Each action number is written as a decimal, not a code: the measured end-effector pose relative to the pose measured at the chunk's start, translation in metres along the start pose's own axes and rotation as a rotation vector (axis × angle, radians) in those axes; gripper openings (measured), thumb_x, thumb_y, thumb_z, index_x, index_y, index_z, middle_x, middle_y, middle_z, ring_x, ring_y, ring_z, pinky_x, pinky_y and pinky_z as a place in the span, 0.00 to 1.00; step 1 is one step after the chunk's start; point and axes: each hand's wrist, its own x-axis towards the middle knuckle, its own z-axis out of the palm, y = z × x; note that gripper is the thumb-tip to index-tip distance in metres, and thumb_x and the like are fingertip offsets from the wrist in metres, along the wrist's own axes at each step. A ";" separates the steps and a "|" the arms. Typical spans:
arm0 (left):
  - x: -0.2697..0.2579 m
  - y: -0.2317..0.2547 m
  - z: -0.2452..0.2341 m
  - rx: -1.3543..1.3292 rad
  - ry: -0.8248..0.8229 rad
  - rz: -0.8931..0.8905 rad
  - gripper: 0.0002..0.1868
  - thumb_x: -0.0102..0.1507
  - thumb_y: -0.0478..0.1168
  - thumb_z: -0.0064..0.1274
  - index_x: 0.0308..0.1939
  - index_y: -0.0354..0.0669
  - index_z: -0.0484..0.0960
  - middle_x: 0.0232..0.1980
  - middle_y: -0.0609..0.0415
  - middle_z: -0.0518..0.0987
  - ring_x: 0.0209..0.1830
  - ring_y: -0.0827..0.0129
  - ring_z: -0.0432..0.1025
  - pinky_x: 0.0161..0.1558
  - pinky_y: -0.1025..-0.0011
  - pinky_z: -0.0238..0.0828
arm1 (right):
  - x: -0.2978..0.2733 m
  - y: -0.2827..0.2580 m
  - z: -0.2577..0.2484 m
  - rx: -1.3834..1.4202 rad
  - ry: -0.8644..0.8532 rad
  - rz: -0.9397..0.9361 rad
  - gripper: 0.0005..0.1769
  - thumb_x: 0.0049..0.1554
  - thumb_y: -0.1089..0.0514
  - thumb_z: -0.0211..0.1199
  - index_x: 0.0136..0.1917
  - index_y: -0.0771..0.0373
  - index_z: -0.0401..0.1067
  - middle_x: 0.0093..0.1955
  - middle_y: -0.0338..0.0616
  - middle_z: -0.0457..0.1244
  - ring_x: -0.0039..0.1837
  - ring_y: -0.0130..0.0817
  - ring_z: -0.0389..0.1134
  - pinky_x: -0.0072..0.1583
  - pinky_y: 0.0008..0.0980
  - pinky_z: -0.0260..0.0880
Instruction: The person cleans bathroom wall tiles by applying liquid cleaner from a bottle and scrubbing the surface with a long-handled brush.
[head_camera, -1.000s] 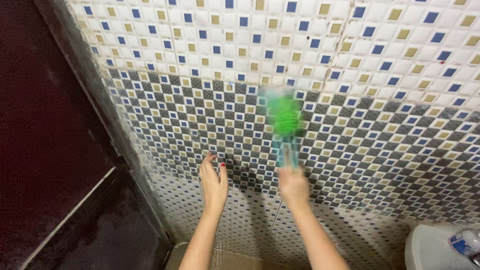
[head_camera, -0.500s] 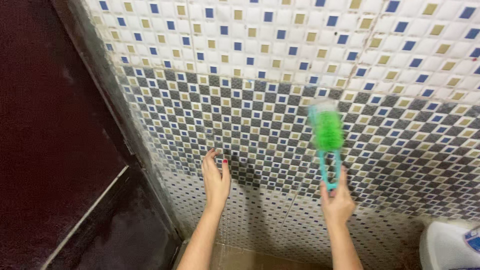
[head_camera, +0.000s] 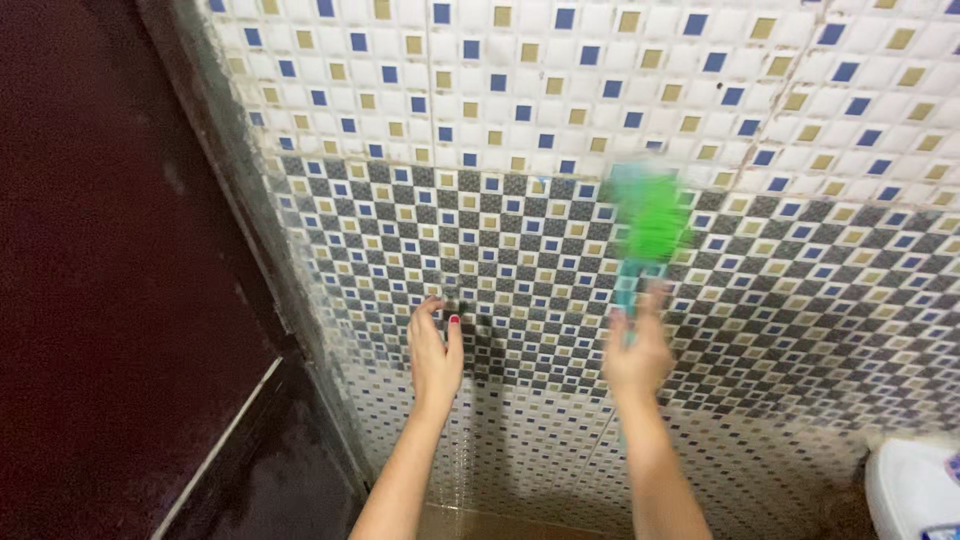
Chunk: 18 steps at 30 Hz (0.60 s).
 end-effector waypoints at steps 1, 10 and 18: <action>0.003 0.003 0.004 -0.009 -0.008 0.006 0.19 0.68 0.40 0.48 0.60 0.34 0.70 0.66 0.37 0.72 0.68 0.44 0.64 0.68 0.55 0.58 | 0.002 -0.014 0.013 -0.073 -0.085 -0.039 0.41 0.64 0.44 0.58 0.84 0.52 0.47 0.42 0.45 0.69 0.33 0.38 0.68 0.35 0.37 0.70; 0.022 0.037 0.019 -0.096 -0.048 0.140 0.19 0.69 0.40 0.46 0.61 0.33 0.69 0.68 0.35 0.69 0.70 0.42 0.62 0.69 0.53 0.54 | 0.026 0.015 -0.039 0.032 0.122 0.178 0.36 0.71 0.44 0.53 0.87 0.48 0.47 0.46 0.45 0.69 0.40 0.33 0.71 0.41 0.36 0.71; 0.016 0.043 0.040 -0.106 -0.017 0.057 0.19 0.68 0.41 0.47 0.60 0.34 0.70 0.67 0.37 0.71 0.67 0.43 0.64 0.67 0.55 0.58 | 0.020 -0.025 0.010 -0.222 -0.160 -0.049 0.40 0.63 0.41 0.53 0.83 0.45 0.44 0.34 0.45 0.66 0.26 0.33 0.61 0.26 0.33 0.63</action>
